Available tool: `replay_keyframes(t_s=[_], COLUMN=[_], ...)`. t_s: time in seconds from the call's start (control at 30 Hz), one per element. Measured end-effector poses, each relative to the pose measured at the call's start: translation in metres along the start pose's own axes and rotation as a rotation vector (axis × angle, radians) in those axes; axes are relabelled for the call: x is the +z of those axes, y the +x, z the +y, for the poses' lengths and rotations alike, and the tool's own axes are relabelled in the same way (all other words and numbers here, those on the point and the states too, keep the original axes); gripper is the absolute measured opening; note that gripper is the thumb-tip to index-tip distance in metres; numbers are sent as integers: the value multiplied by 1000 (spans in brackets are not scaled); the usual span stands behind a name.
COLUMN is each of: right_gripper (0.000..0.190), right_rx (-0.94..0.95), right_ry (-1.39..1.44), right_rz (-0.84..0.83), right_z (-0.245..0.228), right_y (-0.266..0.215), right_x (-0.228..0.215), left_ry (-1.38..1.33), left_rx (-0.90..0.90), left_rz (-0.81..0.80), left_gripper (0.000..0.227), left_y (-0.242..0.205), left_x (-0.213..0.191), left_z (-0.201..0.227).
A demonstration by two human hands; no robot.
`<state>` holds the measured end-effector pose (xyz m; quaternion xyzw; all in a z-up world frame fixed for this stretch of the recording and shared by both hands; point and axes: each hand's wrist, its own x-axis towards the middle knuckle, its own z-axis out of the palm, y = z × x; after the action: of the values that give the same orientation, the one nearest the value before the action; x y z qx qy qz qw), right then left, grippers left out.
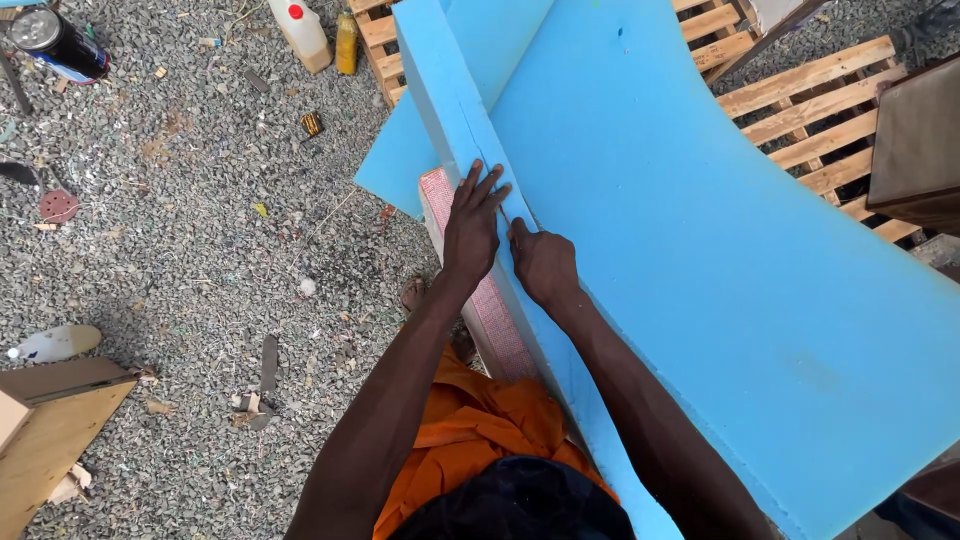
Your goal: Cutting a large piece of blue upholstery foam with a knife and using a stick for marking or guiding.
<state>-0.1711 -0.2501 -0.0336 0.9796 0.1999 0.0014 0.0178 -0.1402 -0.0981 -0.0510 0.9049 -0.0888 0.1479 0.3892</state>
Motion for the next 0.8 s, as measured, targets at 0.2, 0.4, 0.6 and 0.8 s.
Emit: replay_keyframes(t_s=[0.2, 0.4, 0.6, 0.8], right_gripper=[36, 38, 42, 48], right_rx=[10, 23, -15, -61], right_ry=[-126, -41, 29, -166], right_rz=[-106, -97, -107, -147], right_z=[11, 23, 19, 20], right_y=[-93, -80, -120, -169], right_x=[-32, 0, -17, -25], left_ry=[0, -98, 31, -160], left_rx=[-2, 22, 13, -47], left_rz=[-104, -61, -154, -84], left_gripper=[34, 38, 41, 41], left_y=[1, 4, -4, 23], left_x=[27, 26, 22, 33], left_z=[-23, -23, -37, -49])
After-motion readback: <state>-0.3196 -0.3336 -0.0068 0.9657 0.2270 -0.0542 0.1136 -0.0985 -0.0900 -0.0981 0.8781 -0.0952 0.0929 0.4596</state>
